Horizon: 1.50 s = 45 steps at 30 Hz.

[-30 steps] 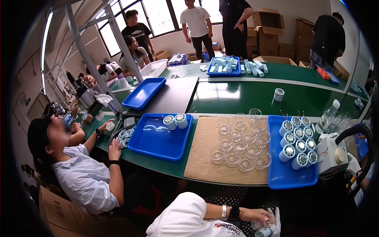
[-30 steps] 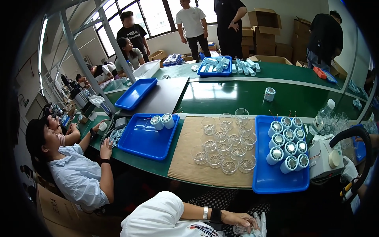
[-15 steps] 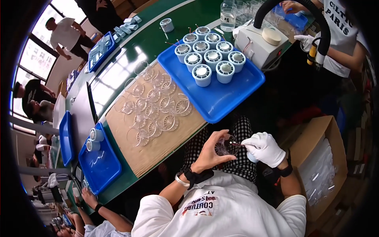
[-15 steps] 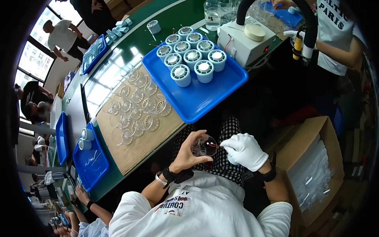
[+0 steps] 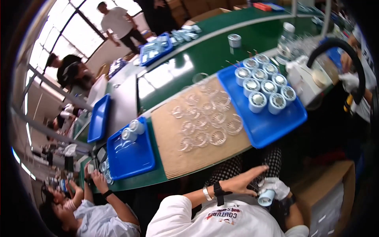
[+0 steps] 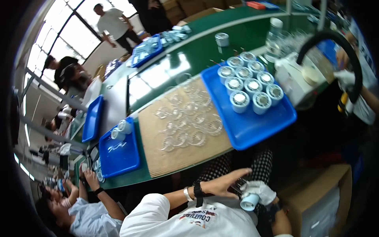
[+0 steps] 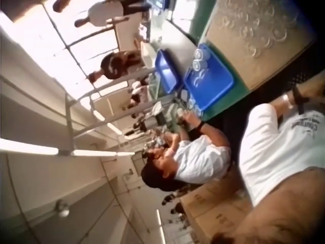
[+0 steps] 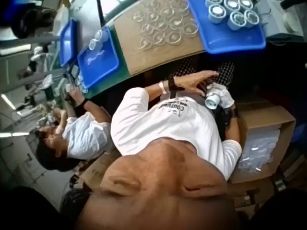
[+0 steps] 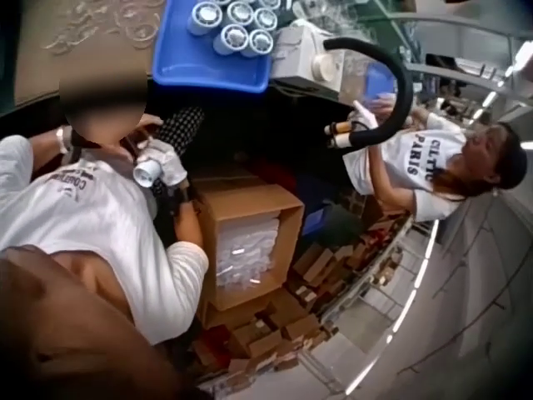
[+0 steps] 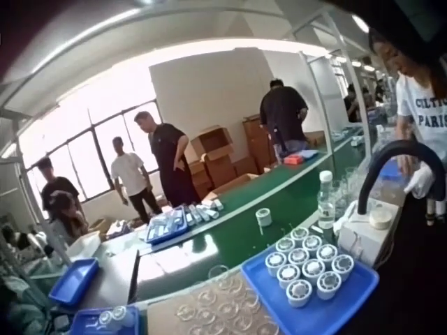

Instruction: The person assembles components by hand, picking up a motor and a plastic cover, fitting the motor into the cover, and placing the assembled unit onto a blue tray. The person repeats this process, handling one unit at a time, and places the finished assemblies onto the tray.

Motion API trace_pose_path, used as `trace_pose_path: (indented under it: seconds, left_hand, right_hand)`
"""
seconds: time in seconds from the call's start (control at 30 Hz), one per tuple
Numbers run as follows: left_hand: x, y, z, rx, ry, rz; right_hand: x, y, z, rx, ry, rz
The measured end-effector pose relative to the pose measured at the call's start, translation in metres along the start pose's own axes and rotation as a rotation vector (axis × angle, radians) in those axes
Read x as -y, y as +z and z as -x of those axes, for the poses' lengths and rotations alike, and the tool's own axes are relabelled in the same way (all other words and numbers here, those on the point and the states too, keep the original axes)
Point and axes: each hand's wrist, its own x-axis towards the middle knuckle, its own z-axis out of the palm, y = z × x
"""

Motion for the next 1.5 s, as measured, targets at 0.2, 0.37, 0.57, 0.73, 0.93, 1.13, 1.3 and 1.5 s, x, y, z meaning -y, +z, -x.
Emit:
trace_pose_path:
  seconds: [0.2, 0.37, 0.57, 0.73, 0.93, 1.13, 1.3, 1.5]
  left_hand:
    - [-0.015, 0.022, 0.025, 0.016, -0.014, -0.574]
    - [-0.002, 0.026, 0.03, -0.018, -0.507, -0.104]
    - [0.03, 0.059, 0.037, -0.123, -0.888, 0.58]
    - [0.026, 0.055, 0.019, -0.452, -0.756, 0.738]
    - [0.022, 0.013, -0.014, -0.578, -0.29, 0.692]
    - [0.015, -0.013, -0.033, -0.219, -0.062, 0.261]
    - [0.004, -0.005, -0.033, -0.133, -0.194, 0.268]
    - [-0.007, -0.005, -0.027, -0.18, -0.227, 0.384]
  right_hand:
    - [-0.043, 0.026, -0.001, -0.049, -0.071, -0.037]
    - [-0.002, 0.034, 0.004, 0.014, -0.142, 0.406]
    - [-0.012, 0.033, -0.007, -0.279, -0.444, 1.165]
    - [-0.034, 0.045, -0.009, -0.613, -0.805, 1.226]
    - [-0.006, 0.035, -0.027, -0.567, -0.75, 0.981]
    - [0.017, -0.011, -0.008, -0.475, -0.765, 0.84]
    - [0.024, -0.014, 0.006, -0.391, -0.828, 0.727]
    - [0.031, -0.012, 0.009, -0.275, -0.821, 0.677]
